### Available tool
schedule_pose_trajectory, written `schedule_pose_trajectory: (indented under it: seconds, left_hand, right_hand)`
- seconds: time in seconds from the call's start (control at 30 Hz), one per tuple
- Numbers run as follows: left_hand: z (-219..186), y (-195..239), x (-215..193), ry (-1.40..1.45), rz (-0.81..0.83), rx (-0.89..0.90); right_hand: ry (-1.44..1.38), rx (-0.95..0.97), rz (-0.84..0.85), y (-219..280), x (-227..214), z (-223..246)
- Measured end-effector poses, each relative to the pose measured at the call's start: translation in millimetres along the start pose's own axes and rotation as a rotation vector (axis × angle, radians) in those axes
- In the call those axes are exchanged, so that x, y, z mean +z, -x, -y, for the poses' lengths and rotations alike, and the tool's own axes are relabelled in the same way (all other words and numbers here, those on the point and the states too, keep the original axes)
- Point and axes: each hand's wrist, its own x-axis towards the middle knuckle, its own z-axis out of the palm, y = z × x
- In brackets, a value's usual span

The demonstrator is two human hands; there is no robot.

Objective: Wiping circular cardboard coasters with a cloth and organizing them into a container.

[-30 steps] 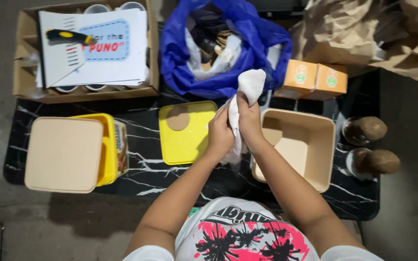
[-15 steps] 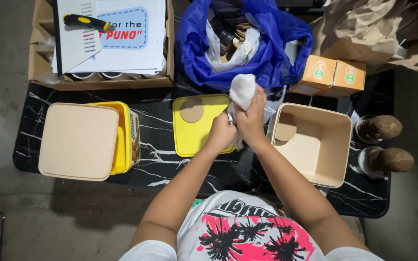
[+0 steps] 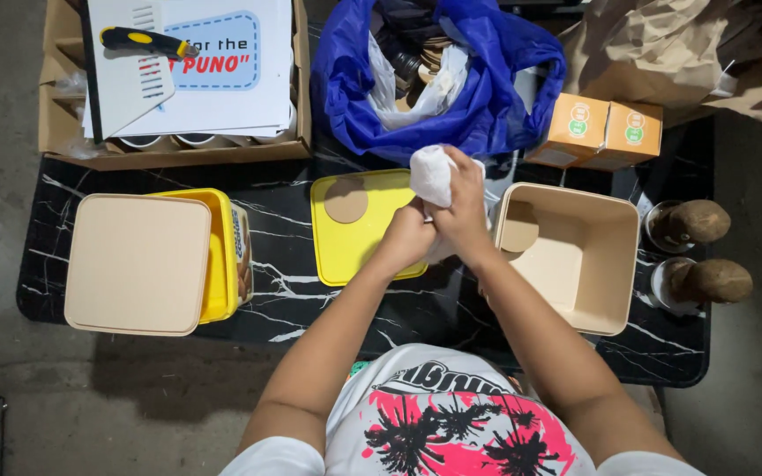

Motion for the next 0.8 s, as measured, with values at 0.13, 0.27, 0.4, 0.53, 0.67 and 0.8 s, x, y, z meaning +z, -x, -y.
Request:
schedule_pose_trajectory:
  seconds: [0.13,0.27,0.4,0.53,0.67,0.8]
  left_hand:
    - [-16.2,7.8,0.2,0.054,0.064,-0.186]
    - [-61.4,6.4,-14.4,0.129,0.086,-0.203]
    - [-93.2,4.1,-30.2,-0.128,0.045,-0.04]
    - [-91.4,4.5,-25.3,-0.308,0.11,0.013]
    - [-69.9,3.5,-15.7,-0.084,-0.063,-0.09]
    - [49.2,15.7,36.2,-0.265,-0.142,-0.019]
  right_hand:
    - [-0.098,0.14,0.077,4.7,-2.7,-24.7]
    - [-0.465,0.657,-0.061,1.9,8.4,-54.4]
    - [-0.737,1.085,-0.176,4.0,13.2,-70.5]
    - [-0.869,1.264,-0.173,29.1,20.3,-127.5]
    - [-0.647,1.216,-0.194,34.6,19.1,-95.2]
    - [-0.125,0.386,-0.162,9.5,5.4,0.4]
